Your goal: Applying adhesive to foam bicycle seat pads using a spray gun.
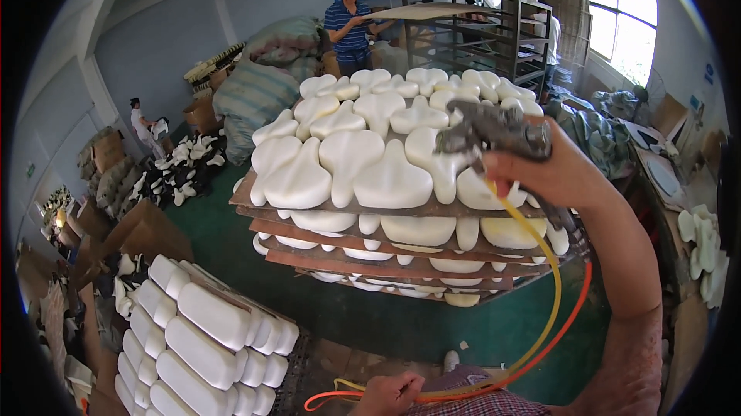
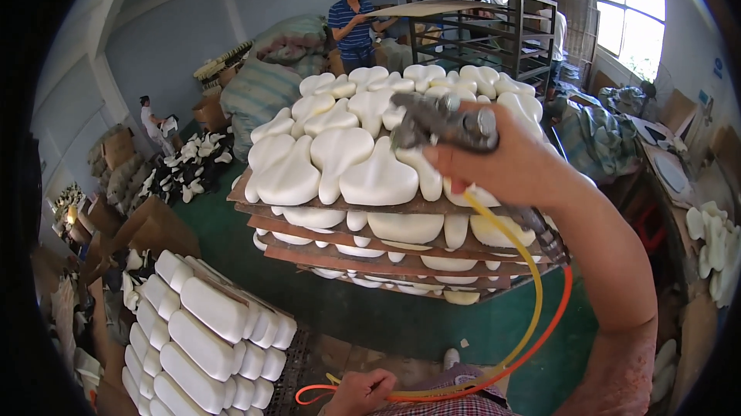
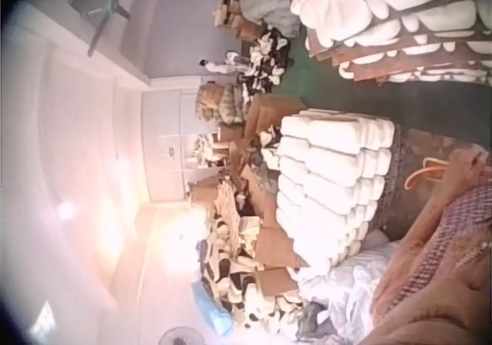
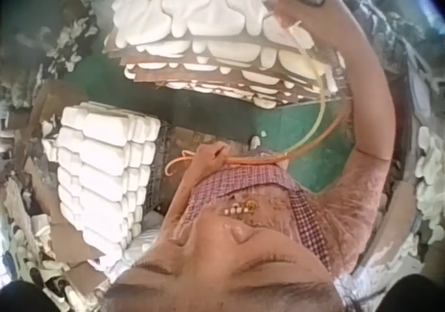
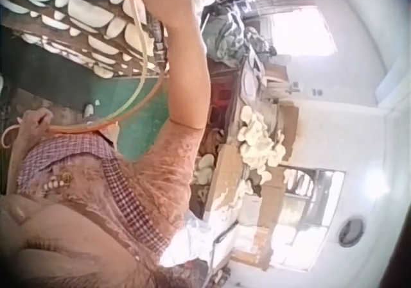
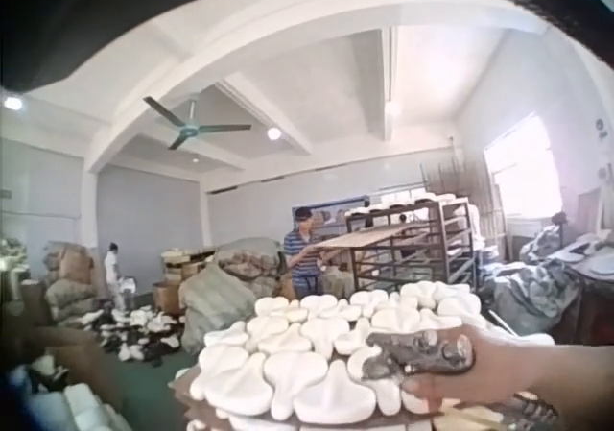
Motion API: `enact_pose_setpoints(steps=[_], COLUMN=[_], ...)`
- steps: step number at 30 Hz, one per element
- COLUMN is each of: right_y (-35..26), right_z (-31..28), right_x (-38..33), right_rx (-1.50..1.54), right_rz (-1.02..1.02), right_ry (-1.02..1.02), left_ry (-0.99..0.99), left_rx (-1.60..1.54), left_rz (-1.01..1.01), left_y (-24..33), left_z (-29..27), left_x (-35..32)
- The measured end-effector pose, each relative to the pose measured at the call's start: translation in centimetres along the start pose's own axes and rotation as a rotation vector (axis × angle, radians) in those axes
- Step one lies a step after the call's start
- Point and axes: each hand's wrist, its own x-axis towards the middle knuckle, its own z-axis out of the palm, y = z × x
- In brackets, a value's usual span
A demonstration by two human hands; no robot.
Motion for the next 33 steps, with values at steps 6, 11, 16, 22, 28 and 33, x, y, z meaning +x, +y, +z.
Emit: enact_pose_setpoints(steps=[6, 11, 16, 22, 28, 33], right_y=[1.9, 6.8, 10.6, 14.6, 15.4, 13.5], right_z=[-4.4, -14.0, -21.3, -27.5, -26.5, -24.1], right_x=[0.6, 3.3, 3.9, 6.2, 3.5, -1.0], right_rx=[0.064, -0.038, -0.022, -0.057, 0.031, 0.071], right_rz=[-0.03, 0.03, 0.039, -0.001, -0.05, 0.012], right_ry=[-0.085, 0.171, 0.189, 0.247, 0.051, -0.144], left_ry=[0.071, 0.008, -0.112, -0.062, -0.002, 0.015], left_rx=[0.069, 0.011, -0.032, 0.051, 0.023, 0.056], left_rz=[0.033, 0.077, -0.109, 0.026, -0.03, -0.013], left_y=[2.0, 5.4, 10.2, 12.4, 12.1, 11.2], left_z=[2.3, 6.6, 10.2, 15.0, 17.6, 18.5], left_x=[3.8, 10.6, 17.0, 21.9, 20.8, 17.0])
